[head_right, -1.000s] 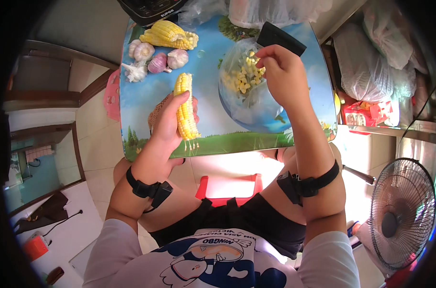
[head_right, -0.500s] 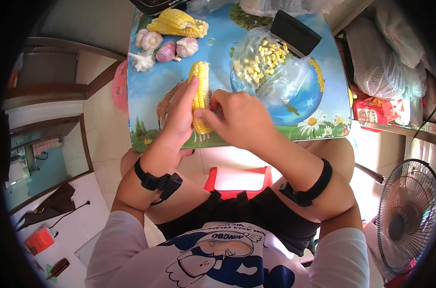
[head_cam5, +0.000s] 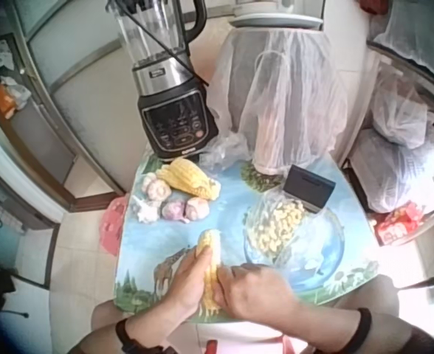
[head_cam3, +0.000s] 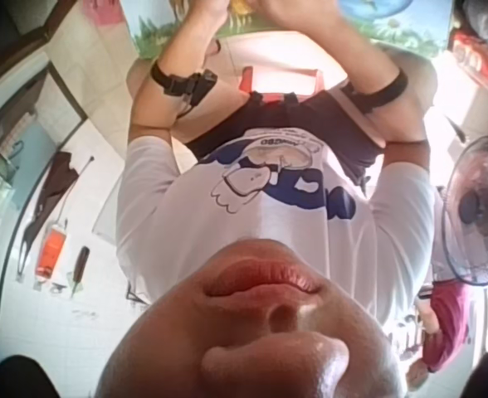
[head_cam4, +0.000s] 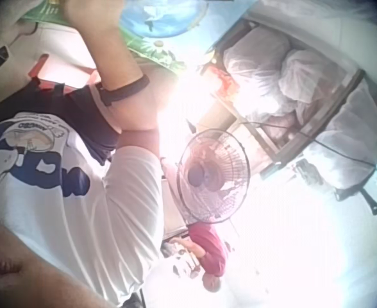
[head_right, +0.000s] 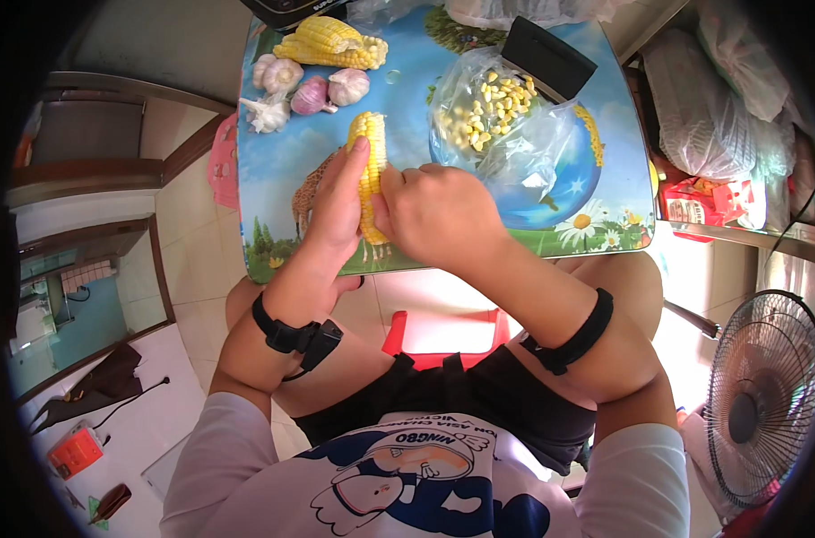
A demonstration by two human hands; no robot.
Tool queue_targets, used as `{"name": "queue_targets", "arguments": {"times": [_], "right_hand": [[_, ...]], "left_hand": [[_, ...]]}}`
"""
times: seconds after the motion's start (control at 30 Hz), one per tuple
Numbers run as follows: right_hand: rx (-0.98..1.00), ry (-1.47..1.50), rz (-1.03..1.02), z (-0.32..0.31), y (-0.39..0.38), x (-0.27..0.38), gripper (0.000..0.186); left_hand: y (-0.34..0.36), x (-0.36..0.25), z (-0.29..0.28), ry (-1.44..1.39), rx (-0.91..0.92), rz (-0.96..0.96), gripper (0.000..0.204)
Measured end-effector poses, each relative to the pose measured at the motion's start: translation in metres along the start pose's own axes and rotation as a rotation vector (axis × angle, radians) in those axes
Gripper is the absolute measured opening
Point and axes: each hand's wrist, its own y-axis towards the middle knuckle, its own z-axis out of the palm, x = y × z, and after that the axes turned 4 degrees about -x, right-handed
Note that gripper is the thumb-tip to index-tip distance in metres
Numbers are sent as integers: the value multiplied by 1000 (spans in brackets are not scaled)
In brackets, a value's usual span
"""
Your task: The person peels kernels off a cob of corn by hand, placing the removed kernels into a clear plastic bowl on a table.
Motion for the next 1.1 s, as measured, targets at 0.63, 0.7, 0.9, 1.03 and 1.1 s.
{"name": "queue_targets", "arguments": {"times": [0.63, 0.7, 0.9, 1.03, 1.1], "right_hand": [[65, 215, 127, 6, 3, -4, 36], [-16, 114, 45, 10, 2, -5, 31], [-68, 121, 12, 10, 2, -5, 23], [-121, 149, 16, 4, 2, -4, 21], [-133, 194, 35, 2, 2, -2, 20]], "left_hand": [[0, -3, 2, -47, -34, -34, 36], [1, -3, 2, -50, -34, -38, 36], [10, 6, -11, -107, 12, -81, 38], [8, 0, -6, -215, 23, -144, 37], [8, -2, -8, -237, -6, -165, 36]]}}
